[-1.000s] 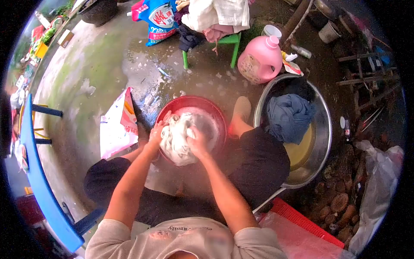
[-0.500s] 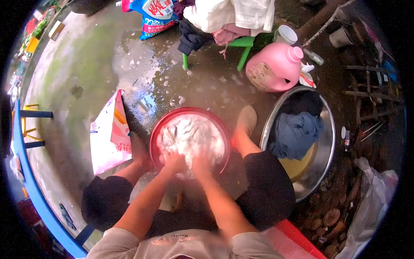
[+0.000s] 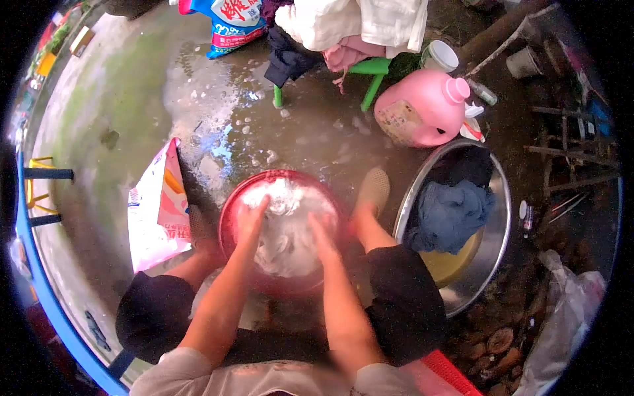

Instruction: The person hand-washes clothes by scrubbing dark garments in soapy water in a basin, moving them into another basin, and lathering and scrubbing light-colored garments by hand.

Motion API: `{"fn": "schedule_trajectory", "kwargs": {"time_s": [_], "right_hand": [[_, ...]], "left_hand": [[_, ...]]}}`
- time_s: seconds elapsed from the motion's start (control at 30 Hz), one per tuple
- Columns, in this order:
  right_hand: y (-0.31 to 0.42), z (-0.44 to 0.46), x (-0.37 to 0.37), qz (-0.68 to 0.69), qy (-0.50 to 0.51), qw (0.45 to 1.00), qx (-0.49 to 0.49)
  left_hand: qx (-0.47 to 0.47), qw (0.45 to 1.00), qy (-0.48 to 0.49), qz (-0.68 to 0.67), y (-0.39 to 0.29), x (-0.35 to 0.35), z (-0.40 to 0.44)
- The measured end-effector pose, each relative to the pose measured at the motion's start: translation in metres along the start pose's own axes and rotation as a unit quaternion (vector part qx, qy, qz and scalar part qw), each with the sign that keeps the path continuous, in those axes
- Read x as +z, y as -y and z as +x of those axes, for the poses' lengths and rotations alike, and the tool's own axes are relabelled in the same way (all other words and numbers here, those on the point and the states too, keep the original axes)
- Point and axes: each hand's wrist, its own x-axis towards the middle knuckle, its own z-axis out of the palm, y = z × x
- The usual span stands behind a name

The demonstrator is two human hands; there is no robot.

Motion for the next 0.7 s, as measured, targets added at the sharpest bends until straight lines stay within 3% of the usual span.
{"fn": "schedule_trajectory", "kwargs": {"time_s": [0.07,0.1,0.13,0.17,0.2,0.23,0.27,0.37,0.47,0.5,0.53,0.57,0.6,0.63,0.67,0.7], "right_hand": [[0.04,-0.039,0.02,0.036,0.04,0.988,0.146],[0.038,-0.036,0.013,0.103,0.083,0.977,0.166],[0.035,-0.031,0.005,0.173,0.128,0.959,0.182],[0.021,-0.027,-0.001,0.247,0.171,0.933,0.2],[-0.002,-0.018,-0.004,0.3,0.2,0.923,0.135],[-0.015,-0.014,-0.004,0.272,0.146,0.946,0.094],[-0.017,-0.018,-0.002,0.264,0.119,0.954,0.083],[-0.004,-0.038,0.008,0.271,0.115,0.949,0.112],[0.012,-0.059,0.023,0.265,0.12,0.949,0.119],[0.017,-0.06,0.029,0.257,0.118,0.952,0.116],[0.021,-0.061,0.034,0.239,0.108,0.96,0.1],[0.022,-0.064,0.037,0.216,0.096,0.969,0.077],[0.024,-0.066,0.04,0.185,0.082,0.978,0.048],[0.025,-0.069,0.042,0.131,0.065,0.989,-0.021],[0.022,-0.069,0.044,0.047,0.027,0.989,-0.14],[0.019,-0.075,0.043,0.014,0.031,0.981,-0.193]], "left_hand": [[-0.07,0.962,0.161,0.208,-0.018,0.031,0.012],[0.052,0.931,0.153,0.328,-0.041,0.025,-0.004],[0.12,0.917,0.239,0.294,-0.042,0.031,-0.004],[0.146,0.937,0.242,0.205,-0.036,0.037,-0.016],[0.17,0.948,0.242,0.115,-0.03,0.042,-0.034],[0.2,0.949,0.217,0.109,-0.048,0.027,-0.061],[0.199,0.945,0.26,0.014,-0.032,0.033,-0.074],[0.276,0.927,0.248,-0.06,-0.051,-0.015,-0.132],[0.336,0.889,0.266,-0.16,-0.032,-0.037,-0.125],[0.183,0.907,0.343,-0.16,-0.05,-0.058,-0.117],[0.158,0.94,0.278,-0.123,-0.056,-0.065,-0.104],[0.268,0.962,0.043,0.013,-0.034,-0.052,-0.085],[0.356,0.932,0.037,0.049,-0.006,-0.055,-0.052],[0.21,0.954,0.192,0.098,-0.033,-0.085,-0.045],[0.265,0.952,0.124,0.088,0.021,-0.071,-0.014],[0.311,0.936,0.059,0.157,-0.006,-0.104,-0.047]]}}
